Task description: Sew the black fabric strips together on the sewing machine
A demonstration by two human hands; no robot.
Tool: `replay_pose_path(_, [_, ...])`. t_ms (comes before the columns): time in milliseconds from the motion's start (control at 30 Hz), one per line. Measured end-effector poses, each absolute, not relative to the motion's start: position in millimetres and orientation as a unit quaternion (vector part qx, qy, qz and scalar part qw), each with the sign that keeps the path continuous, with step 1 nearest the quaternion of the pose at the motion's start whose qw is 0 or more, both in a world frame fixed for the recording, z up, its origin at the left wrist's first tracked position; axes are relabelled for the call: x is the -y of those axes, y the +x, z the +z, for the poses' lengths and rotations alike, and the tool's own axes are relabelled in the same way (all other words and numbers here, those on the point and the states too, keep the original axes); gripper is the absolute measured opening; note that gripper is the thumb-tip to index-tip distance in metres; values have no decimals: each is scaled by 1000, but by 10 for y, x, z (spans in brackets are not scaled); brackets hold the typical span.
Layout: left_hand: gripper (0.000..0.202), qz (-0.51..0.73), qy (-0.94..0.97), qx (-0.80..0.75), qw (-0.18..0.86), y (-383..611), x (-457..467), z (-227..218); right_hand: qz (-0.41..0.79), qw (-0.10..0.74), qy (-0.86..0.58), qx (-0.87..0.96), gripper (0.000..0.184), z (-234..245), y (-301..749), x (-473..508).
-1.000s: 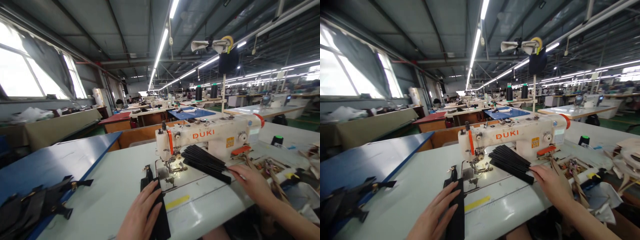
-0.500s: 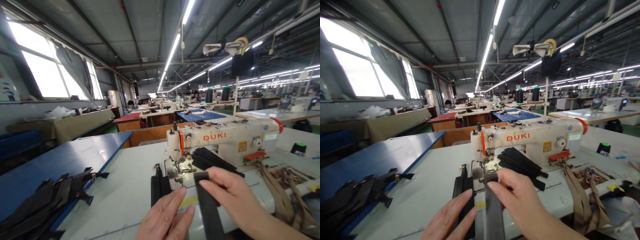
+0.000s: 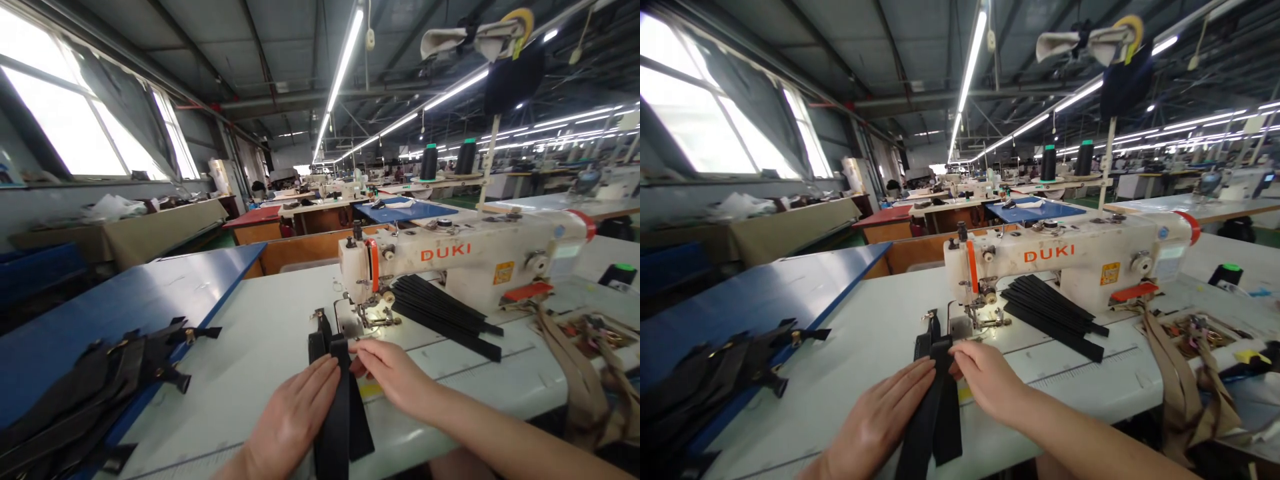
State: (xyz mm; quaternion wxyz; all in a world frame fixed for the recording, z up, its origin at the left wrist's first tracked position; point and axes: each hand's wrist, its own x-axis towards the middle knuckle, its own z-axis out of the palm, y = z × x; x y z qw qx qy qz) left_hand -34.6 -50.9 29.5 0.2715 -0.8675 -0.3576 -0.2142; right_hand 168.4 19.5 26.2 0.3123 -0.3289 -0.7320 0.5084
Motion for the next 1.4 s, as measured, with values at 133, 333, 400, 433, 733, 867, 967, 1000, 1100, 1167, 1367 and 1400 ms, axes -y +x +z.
replay_pose_path(133, [32, -234, -857, 399, 229, -470, 230, 226, 317, 218, -254, 887, 51, 276, 1941, -84])
replay_pose_path(333, [31, -241, -847, 433, 192, -482, 4, 72, 149, 82, -162, 972, 68, 245, 1995, 5])
replay_pose_path(400, [31, -237, -846, 443, 177, -455, -1, 42, 94, 110, -142, 979, 61, 171, 1951, -23])
replay_pose_path(433, [31, -235, -846, 447, 170, -445, 3, 35, 66, 125, -129, 982, 56, 134, 1929, -43])
replay_pose_path(733, [37, -207, -842, 481, 130, -437, -8, 43, -91, 161, -145, 972, 20, -5, 1587, -340])
replay_pose_path(867, [41, -198, -849, 476, 117, -398, -39, 57, -133, 175, -170, 961, 22, 10, 1548, -356])
replay_pose_path(967, [44, -199, -858, 462, 103, -310, -35, 51, -141, 172, -187, 957, 23, 57, 1669, -252])
replay_pose_path(1000, [45, -197, -862, 456, 100, -271, -31, 45, -139, 168, -193, 957, 24, 63, 1721, -210])
replay_pose_path(1100, [46, -180, -877, 433, 110, -145, -21, 30, -127, 158, -211, 956, 25, 20, 1854, -97])
replay_pose_path(1167, [47, -157, -884, 421, 128, -71, -21, 33, -111, 157, -217, 957, 26, -43, 1911, -51])
replay_pose_path(1367, [49, -112, -887, 412, 176, 24, -18, 93, -62, 164, -230, 957, 38, -79, 2001, -27])
replay_pose_path(1400, [49, -110, -886, 411, 183, 23, -17, 97, -52, 159, -229, 959, 39, -63, 2015, -29])
